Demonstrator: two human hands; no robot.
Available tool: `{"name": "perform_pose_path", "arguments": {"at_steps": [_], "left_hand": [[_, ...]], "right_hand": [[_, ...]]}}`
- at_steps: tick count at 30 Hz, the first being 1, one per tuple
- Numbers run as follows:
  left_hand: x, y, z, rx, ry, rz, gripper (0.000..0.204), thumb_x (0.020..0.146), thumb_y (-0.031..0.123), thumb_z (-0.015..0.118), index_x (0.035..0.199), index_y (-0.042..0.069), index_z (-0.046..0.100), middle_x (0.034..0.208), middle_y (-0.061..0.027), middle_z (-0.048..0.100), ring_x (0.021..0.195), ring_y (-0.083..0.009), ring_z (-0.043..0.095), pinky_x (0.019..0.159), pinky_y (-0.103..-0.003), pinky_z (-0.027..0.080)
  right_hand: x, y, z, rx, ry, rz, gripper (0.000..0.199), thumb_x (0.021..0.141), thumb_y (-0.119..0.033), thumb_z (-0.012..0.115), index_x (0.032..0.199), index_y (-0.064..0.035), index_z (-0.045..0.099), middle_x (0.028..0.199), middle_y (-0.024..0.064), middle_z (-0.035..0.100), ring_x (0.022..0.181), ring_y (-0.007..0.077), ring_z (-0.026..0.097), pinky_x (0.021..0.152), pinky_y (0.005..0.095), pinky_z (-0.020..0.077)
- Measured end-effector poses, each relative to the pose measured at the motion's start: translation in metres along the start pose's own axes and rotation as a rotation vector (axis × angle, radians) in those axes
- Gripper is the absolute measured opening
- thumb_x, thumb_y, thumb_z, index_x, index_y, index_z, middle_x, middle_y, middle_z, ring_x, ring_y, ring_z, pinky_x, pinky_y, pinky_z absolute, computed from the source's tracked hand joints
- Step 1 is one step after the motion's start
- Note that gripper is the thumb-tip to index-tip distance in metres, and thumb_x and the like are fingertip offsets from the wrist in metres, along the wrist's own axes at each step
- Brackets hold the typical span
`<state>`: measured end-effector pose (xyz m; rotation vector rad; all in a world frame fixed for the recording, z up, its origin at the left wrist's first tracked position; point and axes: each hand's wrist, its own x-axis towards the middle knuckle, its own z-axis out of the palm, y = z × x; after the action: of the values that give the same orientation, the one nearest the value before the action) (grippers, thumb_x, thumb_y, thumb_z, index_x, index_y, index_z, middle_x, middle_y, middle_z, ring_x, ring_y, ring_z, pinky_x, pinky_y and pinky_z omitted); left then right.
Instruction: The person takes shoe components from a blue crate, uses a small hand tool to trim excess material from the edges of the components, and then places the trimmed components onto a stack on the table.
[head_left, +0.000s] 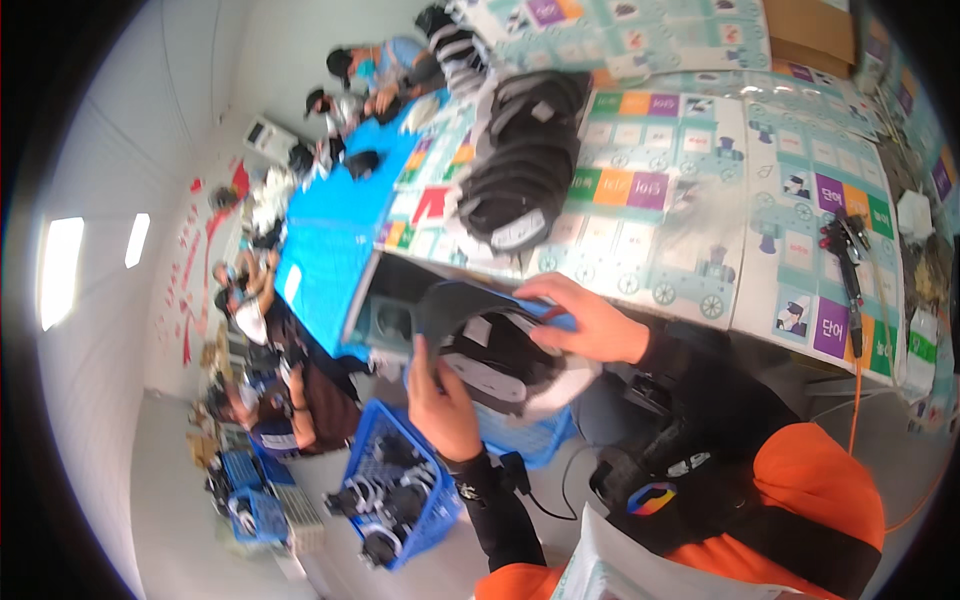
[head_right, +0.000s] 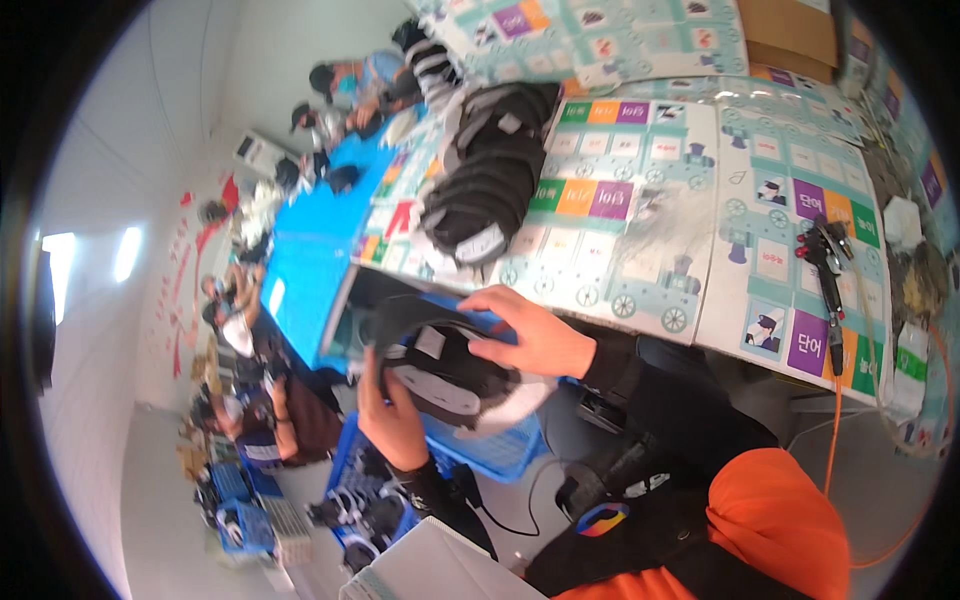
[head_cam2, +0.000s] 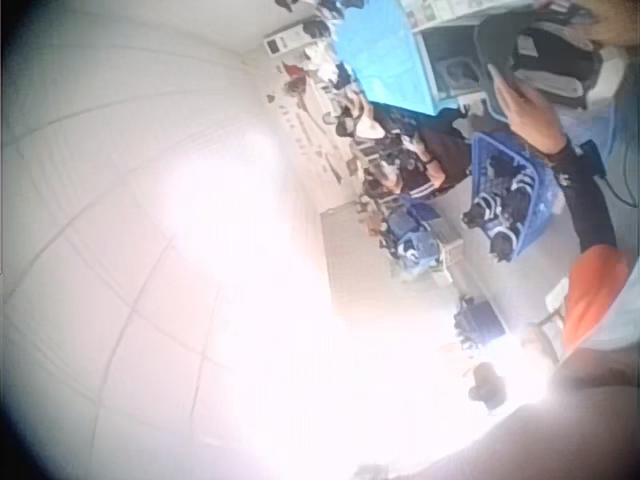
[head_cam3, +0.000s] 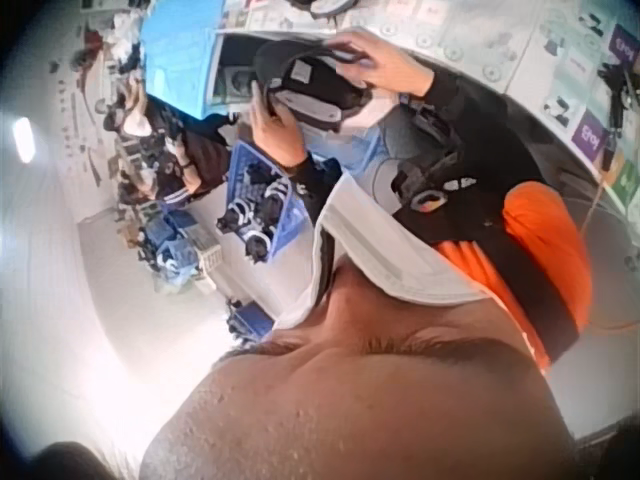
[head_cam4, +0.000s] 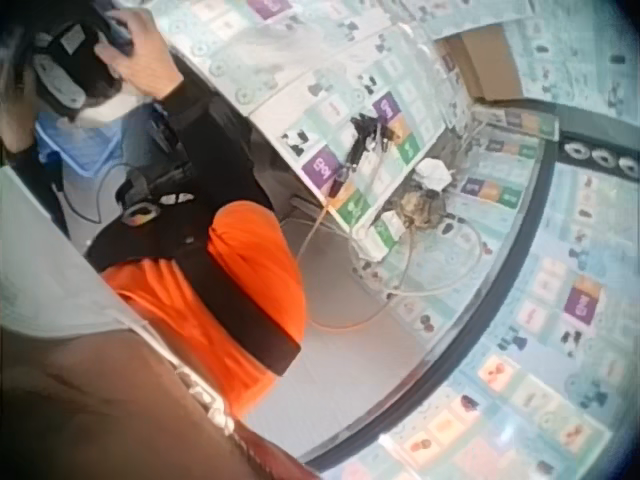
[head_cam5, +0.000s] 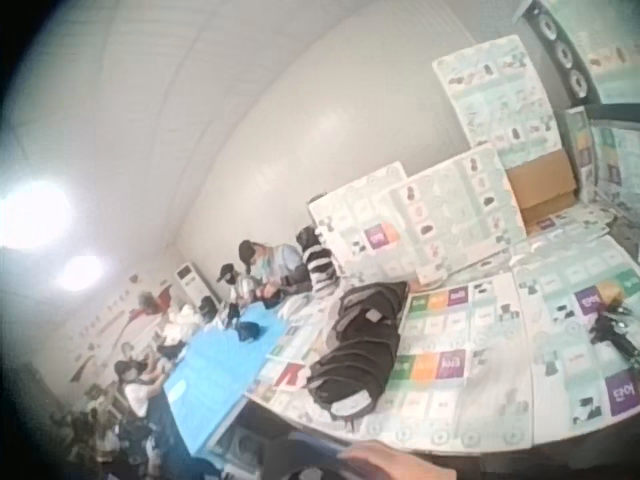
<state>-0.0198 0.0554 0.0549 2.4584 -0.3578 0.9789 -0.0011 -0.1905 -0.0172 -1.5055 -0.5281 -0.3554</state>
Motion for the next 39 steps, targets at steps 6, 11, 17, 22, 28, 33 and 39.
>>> {"name": "perform_pose_path", "arguments": {"at_steps": [6, 11, 17, 22, 28, 33, 39], "left_hand": [[-0.115, -0.03, 0.046, -0.173, -0.464, -0.313, 0.035, 0.097, 0.011, 0.069, 0.131, 0.003, 0.073, 0.111, -0.0221, 0.075, 0.093, -0.036, 0.074, 0.078, -0.039, 0.057], [-0.195, -0.075, 0.088, -0.427, -0.609, -0.543, 0.037, 0.101, 0.024, 0.072, 0.131, 0.002, 0.074, 0.114, -0.0199, 0.076, 0.098, -0.0307, 0.074, 0.087, -0.037, 0.056], [-0.23, -0.086, 0.107, -0.545, -0.527, -0.609, 0.032, 0.109, 0.021, 0.064, 0.119, -0.008, 0.073, 0.122, -0.0132, 0.073, 0.114, -0.0225, 0.066, 0.103, -0.032, 0.048], [-0.236, -0.087, 0.114, -0.715, -0.451, -0.718, 0.03, 0.11, 0.019, 0.062, 0.111, -0.009, 0.073, 0.12, -0.0122, 0.068, 0.106, -0.0194, 0.062, 0.094, -0.03, 0.047], [-0.197, -0.064, 0.093, -1.143, -0.428, -1.086, 0.023, 0.112, 0.018, 0.06, 0.11, -0.001, 0.074, 0.099, -0.0013, 0.073, 0.087, -0.0108, 0.065, 0.084, -0.025, 0.05], [-0.159, -0.055, 0.065, -1.536, -0.668, -1.275, 0.027, 0.114, 0.018, 0.053, 0.121, -0.004, 0.067, 0.111, -0.0117, 0.078, 0.1, -0.0206, 0.076, 0.088, -0.034, 0.062], [-0.127, -0.02, 0.05, -1.41, -0.664, -1.03, 0.023, 0.113, 0.014, 0.055, 0.124, -0.003, 0.066, 0.117, -0.0092, 0.073, 0.105, -0.0145, 0.07, 0.095, -0.029, 0.054]], "right_hand": [[-0.079, 0.07, 0.012, -0.156, -0.205, 0.311, 0.033, 0.094, -0.026, 0.081, 0.12, -0.0055, 0.077, 0.108, 0.0106, 0.073, 0.095, 0.027, 0.071, 0.086, 0.0355, 0.0577], [-0.13, 0.124, 0.021, -0.152, -0.182, 0.441, 0.027, 0.094, -0.027, 0.08, 0.109, -0.0054, 0.081, 0.101, 0.0123, 0.077, 0.093, 0.028, 0.073, 0.083, 0.0375, 0.057], [-0.143, 0.134, 0.027, -0.261, -0.058, 0.459, 0.017, 0.095, -0.018, 0.078, 0.102, -0.0035, 0.081, 0.093, 0.0103, 0.076, 0.084, 0.0246, 0.073, 0.077, 0.0348, 0.0561], [-0.129, 0.12, 0.024, -0.265, -0.039, 0.552, 0.017, 0.093, -0.021, 0.077, 0.094, -0.0038, 0.079, 0.086, 0.0152, 0.075, 0.08, 0.0303, 0.073, 0.076, 0.0393, 0.0565], [-0.116, 0.118, 0.014, 0.239, -0.102, 0.83, 0.017, 0.101, -0.018, 0.07, 0.097, -0.0029, 0.078, 0.085, 0.0055, 0.076, 0.075, 0.0181, 0.07, 0.071, 0.0333, 0.0542], [-0.11, 0.097, -0.003, 0.663, -0.201, 0.922, 0.015, 0.106, -0.016, 0.068, 0.105, -0.0028, 0.073, 0.093, -0.0019, 0.071, 0.085, 0.0076, 0.064, 0.081, 0.0252, 0.0526], [-0.09, -0.012, 0.014, -0.501, -0.293, 0.008, 0.051, 0.089, -0.015, 0.077, 0.138, -0.0122, 0.063, 0.139, 0.0162, 0.062, 0.13, 0.0382, 0.061, 0.104, 0.0442, 0.0541]]}}
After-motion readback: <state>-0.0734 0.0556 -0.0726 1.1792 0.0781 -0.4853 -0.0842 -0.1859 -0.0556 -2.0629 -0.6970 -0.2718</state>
